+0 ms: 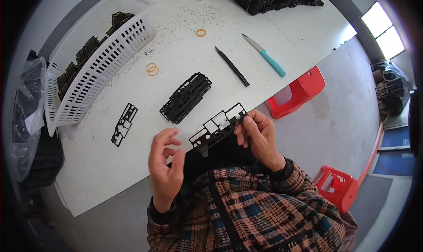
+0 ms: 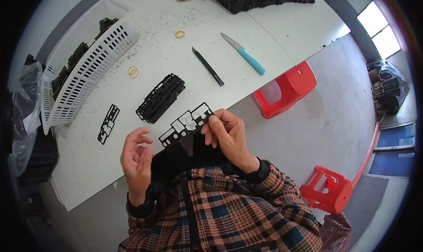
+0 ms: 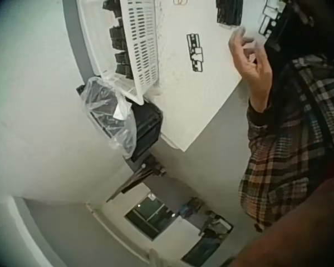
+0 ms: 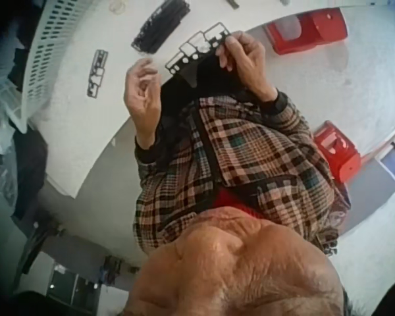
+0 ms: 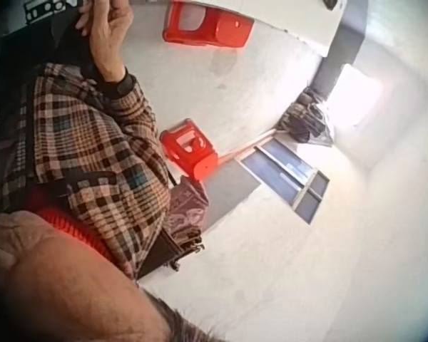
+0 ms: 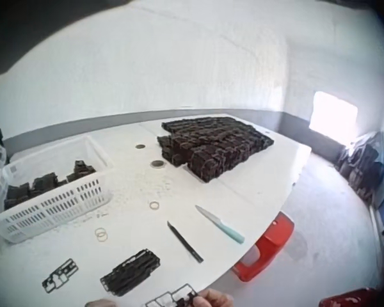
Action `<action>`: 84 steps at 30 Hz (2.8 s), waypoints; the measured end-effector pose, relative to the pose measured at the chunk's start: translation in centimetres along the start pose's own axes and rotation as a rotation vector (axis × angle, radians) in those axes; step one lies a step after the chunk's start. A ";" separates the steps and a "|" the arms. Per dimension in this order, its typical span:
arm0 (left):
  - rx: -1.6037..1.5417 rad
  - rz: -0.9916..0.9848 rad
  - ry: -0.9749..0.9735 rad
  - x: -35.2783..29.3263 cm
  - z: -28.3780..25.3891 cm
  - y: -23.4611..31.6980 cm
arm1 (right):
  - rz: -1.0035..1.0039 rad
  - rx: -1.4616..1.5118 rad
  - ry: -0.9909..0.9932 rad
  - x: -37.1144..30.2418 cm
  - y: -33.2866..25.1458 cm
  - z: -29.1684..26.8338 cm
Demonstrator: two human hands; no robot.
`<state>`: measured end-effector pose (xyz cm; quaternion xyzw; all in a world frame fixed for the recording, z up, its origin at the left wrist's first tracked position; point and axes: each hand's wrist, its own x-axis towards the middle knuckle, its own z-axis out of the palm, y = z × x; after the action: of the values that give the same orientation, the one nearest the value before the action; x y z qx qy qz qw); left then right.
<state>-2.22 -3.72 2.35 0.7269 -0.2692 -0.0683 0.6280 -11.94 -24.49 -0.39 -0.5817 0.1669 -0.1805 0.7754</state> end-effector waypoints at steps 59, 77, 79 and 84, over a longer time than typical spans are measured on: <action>-0.335 -0.280 0.043 0.5 0.4 0.0 | -0.285 -1.466 0.063 11.7 -1.7 -2.0; -0.371 -0.280 0.124 0.4 -0.5 0.1 | 0.059 -0.164 -0.238 5.6 -3.6 -2.5; -0.371 -0.302 0.118 0.3 -0.4 0.2 | 0.221 0.071 -0.322 4.3 -3.4 -2.5; -0.415 -0.339 0.081 0.4 -0.1 0.1 | 0.015 -0.109 -0.235 2.3 -3.1 1.3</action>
<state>-1.85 -3.85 2.59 0.6194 -0.0984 -0.1972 0.7535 -9.55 -25.31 2.81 -0.6389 0.0888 -0.0961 0.7581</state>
